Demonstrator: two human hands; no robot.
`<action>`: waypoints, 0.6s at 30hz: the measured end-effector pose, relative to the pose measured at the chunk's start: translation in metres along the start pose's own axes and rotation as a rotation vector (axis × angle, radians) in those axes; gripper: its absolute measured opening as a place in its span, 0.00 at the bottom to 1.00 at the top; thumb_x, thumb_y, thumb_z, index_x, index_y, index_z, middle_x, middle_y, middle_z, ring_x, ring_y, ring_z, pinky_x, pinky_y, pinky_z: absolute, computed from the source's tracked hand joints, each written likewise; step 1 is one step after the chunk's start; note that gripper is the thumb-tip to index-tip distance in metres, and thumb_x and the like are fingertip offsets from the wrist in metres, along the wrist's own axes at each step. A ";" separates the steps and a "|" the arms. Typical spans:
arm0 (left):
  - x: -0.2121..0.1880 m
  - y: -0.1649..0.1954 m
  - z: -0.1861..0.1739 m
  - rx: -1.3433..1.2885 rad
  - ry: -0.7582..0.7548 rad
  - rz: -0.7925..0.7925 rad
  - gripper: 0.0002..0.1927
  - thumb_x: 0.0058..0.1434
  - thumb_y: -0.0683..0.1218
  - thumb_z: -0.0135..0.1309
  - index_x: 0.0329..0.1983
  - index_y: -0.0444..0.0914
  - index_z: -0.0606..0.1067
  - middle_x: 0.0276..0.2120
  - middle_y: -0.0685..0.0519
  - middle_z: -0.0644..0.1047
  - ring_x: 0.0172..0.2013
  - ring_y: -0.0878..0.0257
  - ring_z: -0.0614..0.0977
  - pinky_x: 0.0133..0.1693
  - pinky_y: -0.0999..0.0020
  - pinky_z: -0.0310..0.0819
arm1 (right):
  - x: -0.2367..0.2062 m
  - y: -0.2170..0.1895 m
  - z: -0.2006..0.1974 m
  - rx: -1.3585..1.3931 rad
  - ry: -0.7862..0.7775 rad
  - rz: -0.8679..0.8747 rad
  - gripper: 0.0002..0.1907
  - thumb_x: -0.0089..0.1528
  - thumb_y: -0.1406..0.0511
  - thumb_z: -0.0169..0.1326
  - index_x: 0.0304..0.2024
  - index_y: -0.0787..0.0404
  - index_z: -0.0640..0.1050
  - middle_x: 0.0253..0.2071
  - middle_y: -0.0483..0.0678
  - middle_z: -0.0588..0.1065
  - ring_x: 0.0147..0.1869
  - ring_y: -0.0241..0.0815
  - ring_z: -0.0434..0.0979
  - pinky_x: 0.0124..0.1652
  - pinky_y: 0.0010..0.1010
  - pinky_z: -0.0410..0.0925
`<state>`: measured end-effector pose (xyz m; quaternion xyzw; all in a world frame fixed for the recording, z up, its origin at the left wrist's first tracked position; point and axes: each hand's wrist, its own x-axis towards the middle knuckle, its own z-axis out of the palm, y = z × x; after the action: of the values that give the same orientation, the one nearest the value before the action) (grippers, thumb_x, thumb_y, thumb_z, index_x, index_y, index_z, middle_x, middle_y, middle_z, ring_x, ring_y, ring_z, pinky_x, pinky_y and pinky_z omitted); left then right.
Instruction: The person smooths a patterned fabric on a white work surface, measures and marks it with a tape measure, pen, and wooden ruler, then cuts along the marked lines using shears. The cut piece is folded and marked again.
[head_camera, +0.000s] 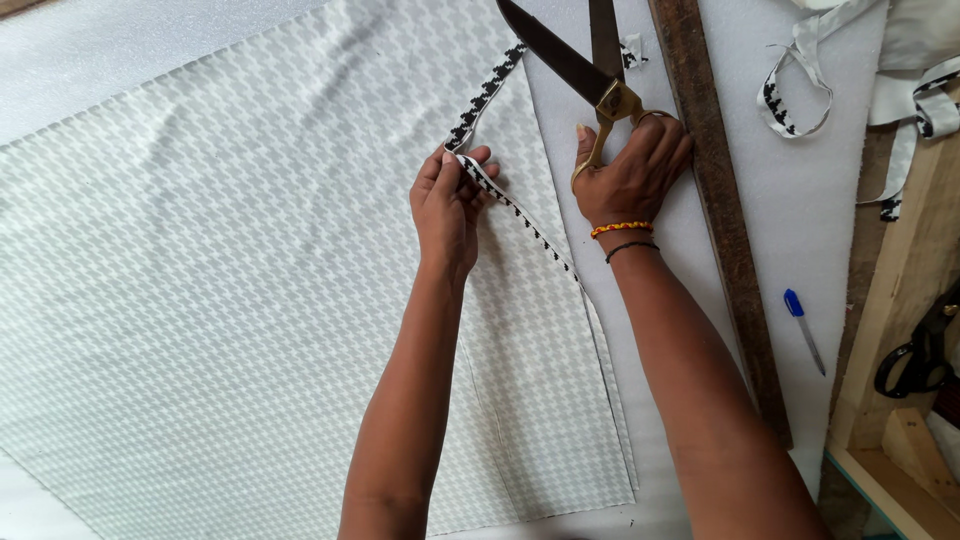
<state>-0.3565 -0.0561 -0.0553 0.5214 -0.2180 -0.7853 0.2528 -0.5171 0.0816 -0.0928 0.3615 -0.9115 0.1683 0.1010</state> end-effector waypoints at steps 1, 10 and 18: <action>-0.004 0.003 0.004 -0.004 0.005 -0.001 0.21 0.72 0.47 0.45 0.64 0.33 0.67 0.42 0.45 0.82 0.38 0.61 0.86 0.38 0.68 0.82 | 0.000 0.000 0.000 -0.003 -0.001 0.004 0.28 0.73 0.47 0.57 0.50 0.65 0.65 0.51 0.57 0.65 0.54 0.57 0.66 0.56 0.53 0.62; -0.030 0.059 0.010 1.168 -0.078 0.087 0.33 0.63 0.39 0.57 0.70 0.45 0.64 0.40 0.50 0.83 0.37 0.62 0.87 0.37 0.66 0.82 | 0.006 -0.006 -0.006 0.014 0.008 0.024 0.28 0.72 0.47 0.57 0.48 0.65 0.66 0.49 0.57 0.66 0.52 0.57 0.66 0.54 0.52 0.63; -0.045 0.313 0.139 1.839 -0.554 0.506 0.21 0.63 0.37 0.55 0.59 0.44 0.74 0.44 0.49 0.80 0.40 0.56 0.82 0.39 0.60 0.81 | 0.013 -0.010 -0.013 0.035 -0.016 0.043 0.27 0.71 0.49 0.60 0.48 0.65 0.66 0.49 0.58 0.65 0.52 0.58 0.66 0.53 0.53 0.63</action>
<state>-0.4181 -0.2606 0.2169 0.2507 -0.8986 -0.3277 -0.1495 -0.5181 0.0716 -0.0744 0.3448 -0.9168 0.1833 0.0839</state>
